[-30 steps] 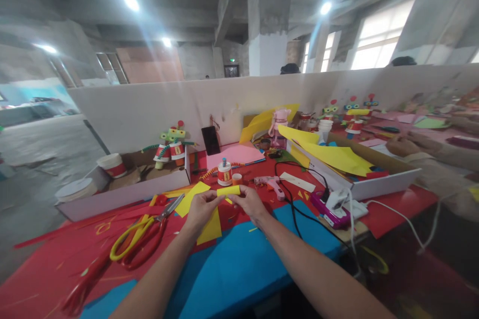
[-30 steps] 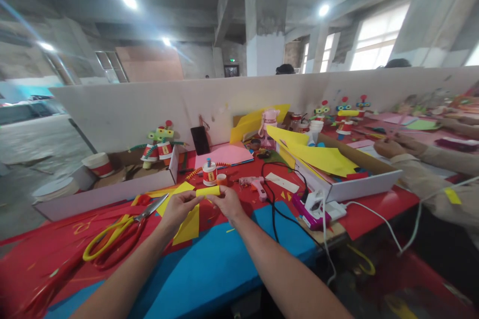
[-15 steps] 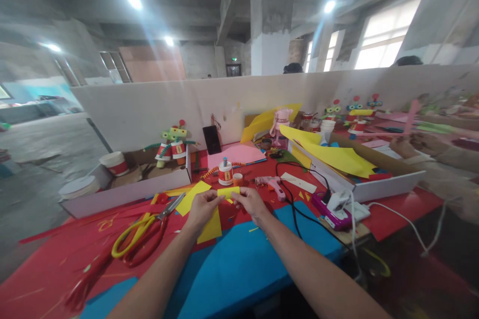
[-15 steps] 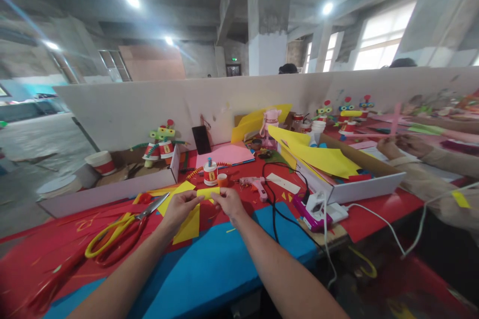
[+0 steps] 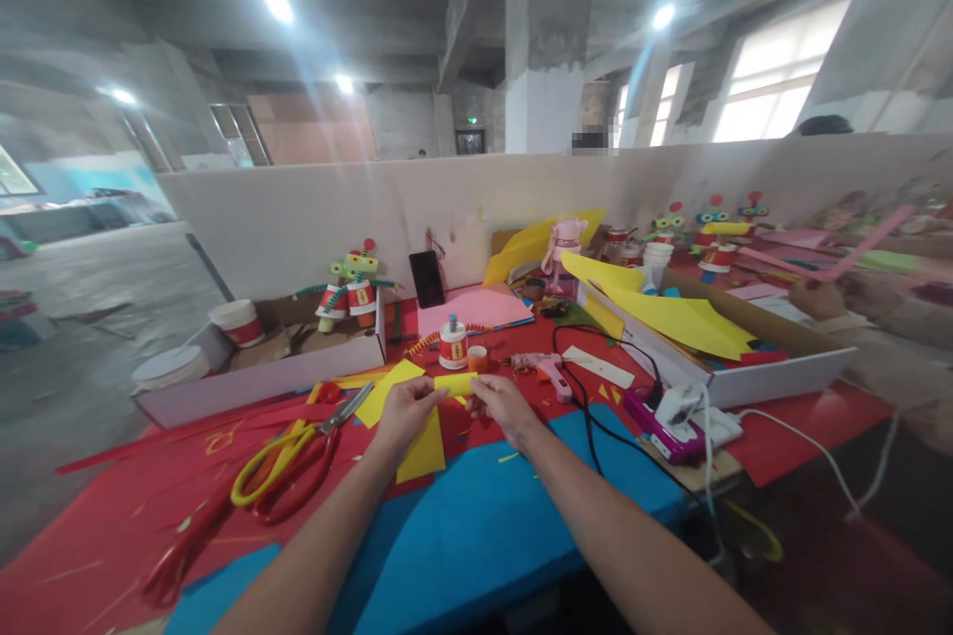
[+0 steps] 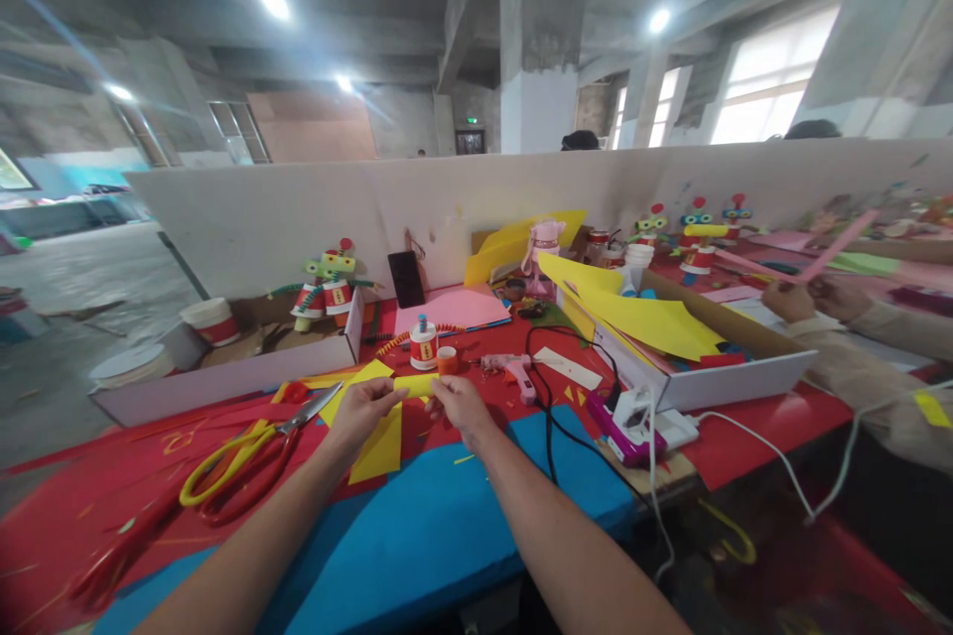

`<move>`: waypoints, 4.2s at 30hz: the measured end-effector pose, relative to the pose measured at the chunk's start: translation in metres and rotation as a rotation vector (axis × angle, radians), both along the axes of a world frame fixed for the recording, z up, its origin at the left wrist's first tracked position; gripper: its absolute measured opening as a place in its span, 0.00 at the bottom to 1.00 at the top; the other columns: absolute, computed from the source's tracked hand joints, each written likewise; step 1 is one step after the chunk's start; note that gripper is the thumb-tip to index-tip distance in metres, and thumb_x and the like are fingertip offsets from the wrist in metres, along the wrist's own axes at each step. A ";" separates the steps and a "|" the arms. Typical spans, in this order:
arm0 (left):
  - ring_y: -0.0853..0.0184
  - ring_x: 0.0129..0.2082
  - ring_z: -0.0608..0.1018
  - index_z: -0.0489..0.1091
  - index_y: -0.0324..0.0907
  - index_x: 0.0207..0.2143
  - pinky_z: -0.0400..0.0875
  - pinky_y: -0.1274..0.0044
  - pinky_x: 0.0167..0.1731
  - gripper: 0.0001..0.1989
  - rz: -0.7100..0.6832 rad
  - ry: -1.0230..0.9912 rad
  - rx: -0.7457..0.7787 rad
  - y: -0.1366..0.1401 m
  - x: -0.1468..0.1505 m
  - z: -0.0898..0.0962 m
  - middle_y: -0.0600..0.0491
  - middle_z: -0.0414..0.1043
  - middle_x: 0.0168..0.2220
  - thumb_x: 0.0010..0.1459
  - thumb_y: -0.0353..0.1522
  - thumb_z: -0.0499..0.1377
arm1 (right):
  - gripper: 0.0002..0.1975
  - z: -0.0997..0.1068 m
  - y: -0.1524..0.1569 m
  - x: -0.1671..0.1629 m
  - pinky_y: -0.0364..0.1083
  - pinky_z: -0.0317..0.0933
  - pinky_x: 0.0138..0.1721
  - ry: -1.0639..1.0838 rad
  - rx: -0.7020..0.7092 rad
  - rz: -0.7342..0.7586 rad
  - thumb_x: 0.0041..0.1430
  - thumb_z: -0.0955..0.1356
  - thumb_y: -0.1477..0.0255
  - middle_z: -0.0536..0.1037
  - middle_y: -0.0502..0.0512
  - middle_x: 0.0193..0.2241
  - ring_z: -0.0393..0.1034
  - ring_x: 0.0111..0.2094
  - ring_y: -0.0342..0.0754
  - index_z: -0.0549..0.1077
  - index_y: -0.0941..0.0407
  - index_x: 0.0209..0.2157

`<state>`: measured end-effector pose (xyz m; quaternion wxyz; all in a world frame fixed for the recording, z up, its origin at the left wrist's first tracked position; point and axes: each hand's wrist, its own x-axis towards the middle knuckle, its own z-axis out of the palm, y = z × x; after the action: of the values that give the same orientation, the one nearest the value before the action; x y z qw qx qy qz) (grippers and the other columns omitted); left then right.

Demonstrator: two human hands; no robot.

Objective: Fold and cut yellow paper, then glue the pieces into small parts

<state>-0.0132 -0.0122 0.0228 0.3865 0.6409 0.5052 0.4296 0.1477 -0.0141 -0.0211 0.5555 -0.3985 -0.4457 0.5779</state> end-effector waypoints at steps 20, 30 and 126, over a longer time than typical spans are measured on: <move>0.72 0.22 0.57 0.53 0.41 0.11 0.53 0.79 0.24 0.26 0.001 0.035 0.232 0.007 0.005 -0.012 0.59 0.50 0.18 0.43 0.44 0.64 | 0.19 0.004 -0.002 -0.001 0.40 0.55 0.22 -0.051 0.047 -0.117 0.39 0.74 0.55 0.71 0.48 0.15 0.62 0.18 0.40 0.72 0.58 0.19; 0.73 0.22 0.58 0.60 0.41 0.13 0.53 0.79 0.22 0.23 0.016 -0.044 0.092 0.009 0.000 -0.014 0.59 0.53 0.18 0.42 0.47 0.65 | 0.25 0.002 0.001 -0.003 0.41 0.57 0.20 0.028 0.000 -0.084 0.43 0.68 0.46 0.71 0.48 0.15 0.63 0.17 0.41 0.71 0.57 0.24; 0.73 0.19 0.62 0.69 0.39 0.18 0.55 0.80 0.22 0.20 -0.081 -0.018 0.059 0.000 0.006 -0.007 0.57 0.64 0.17 0.43 0.47 0.62 | 0.21 0.005 -0.008 -0.001 0.42 0.61 0.26 0.108 0.005 -0.014 0.36 0.76 0.60 0.74 0.49 0.21 0.66 0.23 0.42 0.75 0.60 0.30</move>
<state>-0.0070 -0.0119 0.0156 0.3889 0.6683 0.4623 0.4341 0.1472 -0.0218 -0.0159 0.5838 -0.3684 -0.4136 0.5935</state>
